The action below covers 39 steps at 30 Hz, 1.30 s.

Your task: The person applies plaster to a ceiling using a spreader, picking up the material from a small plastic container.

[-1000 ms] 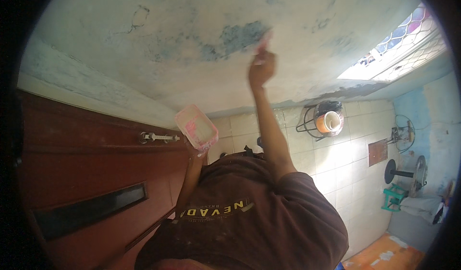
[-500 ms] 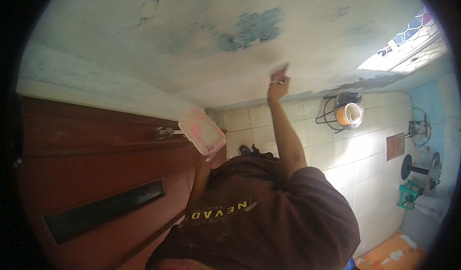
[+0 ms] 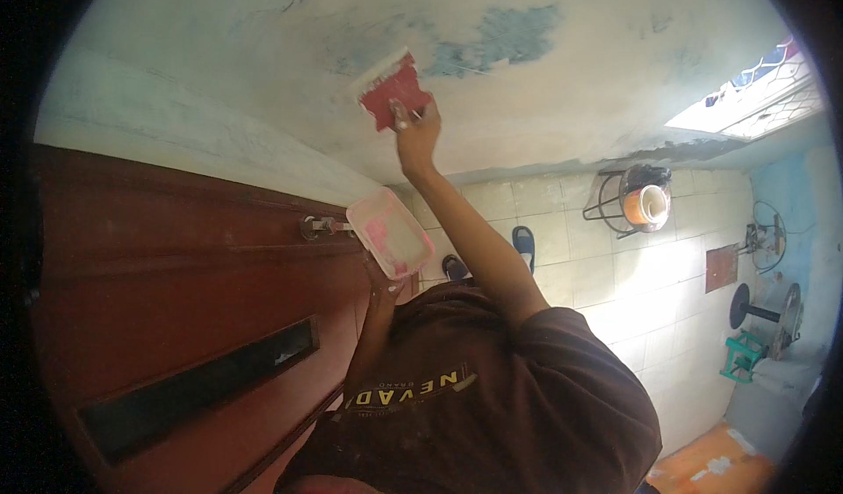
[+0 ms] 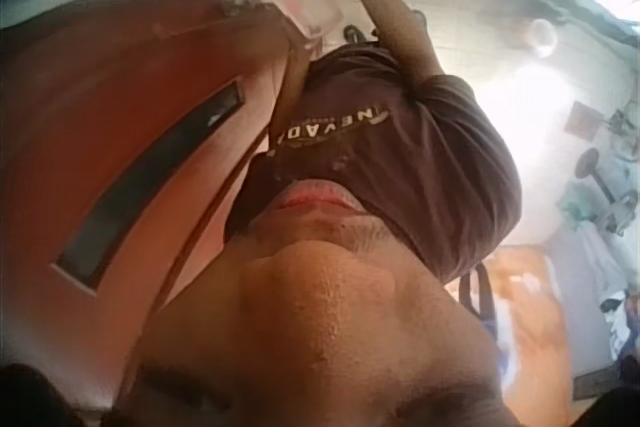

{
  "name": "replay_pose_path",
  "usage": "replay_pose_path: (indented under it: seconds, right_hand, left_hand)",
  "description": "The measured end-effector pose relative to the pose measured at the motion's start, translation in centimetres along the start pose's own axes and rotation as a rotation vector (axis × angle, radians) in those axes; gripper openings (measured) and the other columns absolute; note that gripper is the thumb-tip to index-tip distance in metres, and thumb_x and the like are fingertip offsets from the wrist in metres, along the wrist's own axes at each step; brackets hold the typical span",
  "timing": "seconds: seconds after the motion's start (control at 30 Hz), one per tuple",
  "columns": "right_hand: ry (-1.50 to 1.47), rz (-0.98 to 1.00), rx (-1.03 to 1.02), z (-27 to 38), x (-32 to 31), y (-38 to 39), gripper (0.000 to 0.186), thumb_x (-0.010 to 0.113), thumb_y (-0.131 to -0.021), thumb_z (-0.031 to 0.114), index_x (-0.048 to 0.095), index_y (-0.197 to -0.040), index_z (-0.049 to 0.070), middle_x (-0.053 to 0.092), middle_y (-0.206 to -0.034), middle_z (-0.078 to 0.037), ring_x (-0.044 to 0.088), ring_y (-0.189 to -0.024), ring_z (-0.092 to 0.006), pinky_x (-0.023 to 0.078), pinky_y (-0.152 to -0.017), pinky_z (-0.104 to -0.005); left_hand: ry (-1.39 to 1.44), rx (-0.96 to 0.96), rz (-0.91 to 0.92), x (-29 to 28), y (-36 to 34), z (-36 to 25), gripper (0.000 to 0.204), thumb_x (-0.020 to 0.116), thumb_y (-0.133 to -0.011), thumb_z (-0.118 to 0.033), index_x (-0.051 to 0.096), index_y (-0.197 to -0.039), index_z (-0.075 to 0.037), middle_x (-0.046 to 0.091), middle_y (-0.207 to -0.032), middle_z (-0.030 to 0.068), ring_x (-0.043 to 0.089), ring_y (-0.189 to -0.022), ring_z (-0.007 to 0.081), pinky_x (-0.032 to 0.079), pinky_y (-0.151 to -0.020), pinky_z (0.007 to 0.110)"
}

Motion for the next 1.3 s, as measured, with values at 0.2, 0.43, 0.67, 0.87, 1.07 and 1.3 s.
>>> replay_pose_path:
  seconds: [0.2,0.43,0.67,0.87,1.07,1.3]
  right_hand:
    - [-0.166,-0.100,0.549,-12.7,-16.9,-6.4,0.017,0.053,-0.097,0.000,0.053,-0.111,-0.009,0.066,-0.110,-0.022,0.069,-0.104,-0.0320,0.065,-0.084,-0.0385]
    - [-0.520,0.270,0.558,-1.6,-12.6,-19.6,0.034,0.043,-0.102,0.002,0.047,-0.126,-0.022,0.059,-0.125,-0.032,0.065,-0.112,-0.0369,0.065,-0.084,-0.0297]
    - [-0.463,0.189,0.366,15.4,-7.8,-8.6,0.029,0.052,-0.099,0.005,0.052,-0.121,-0.013,0.058,-0.126,-0.025,0.060,-0.122,-0.0330,0.061,-0.096,-0.0382]
    - [0.542,0.349,0.189,12.8,-11.6,3.6,0.030,0.069,-0.097,0.021,0.063,-0.116,-0.001,0.072,-0.101,-0.010,0.071,-0.088,-0.0212,0.058,-0.077,-0.0332]
    - [1.236,0.659,-0.107,14.0,-10.1,6.6,0.015,0.066,-0.096,0.010,0.061,-0.099,-0.003,0.064,-0.072,-0.015,0.060,-0.060,-0.0207,0.046,-0.058,-0.0339]
    - [1.209,0.776,-0.176,14.7,-13.6,4.9,0.013,0.062,-0.093,0.007,0.055,-0.094,-0.004,0.062,-0.078,-0.028,0.061,-0.072,-0.0484,0.047,-0.064,-0.0499]
  left_hand:
    - [-0.029,-0.027,0.059,0.8,-0.5,0.1,0.062,0.049,-0.099,-0.062,0.049,-0.143,-0.018,0.057,-0.135,0.0038,0.056,-0.124,0.0281,0.050,-0.101,0.052]
    - [0.352,-0.222,0.249,-0.8,-3.8,1.8,0.068,0.053,-0.097,-0.063,0.046,-0.147,-0.018,0.054,-0.143,0.0064,0.052,-0.131,0.0305,0.046,-0.107,0.054]
    - [0.272,-0.146,0.140,2.0,-1.9,1.0,0.072,0.056,-0.095,-0.065,0.046,-0.147,-0.017,0.054,-0.144,0.0070,0.052,-0.131,0.0312,0.046,-0.107,0.054]
    - [0.092,-0.207,0.126,7.0,-2.5,2.2,0.081,0.051,-0.092,-0.073,0.046,-0.146,-0.013,0.056,-0.140,0.0093,0.055,-0.127,0.0300,0.050,-0.104,0.050]
    - [0.115,-0.163,0.265,14.5,-2.3,5.3,0.086,0.045,-0.091,-0.078,0.047,-0.146,-0.012,0.057,-0.138,0.0106,0.058,-0.123,0.0298,0.052,-0.101,0.049]
    - [0.006,-0.156,0.306,14.3,-4.5,14.2,0.092,0.042,-0.090,-0.082,0.043,-0.148,-0.011,0.056,-0.139,0.0115,0.057,-0.126,0.0287,0.050,-0.105,0.048]
Point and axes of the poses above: each hand's wrist, its own y-axis away from the middle knuckle, its own x-axis out of the palm, z = x × y, the point moved 5 cm from there along -y, towards the middle knuckle
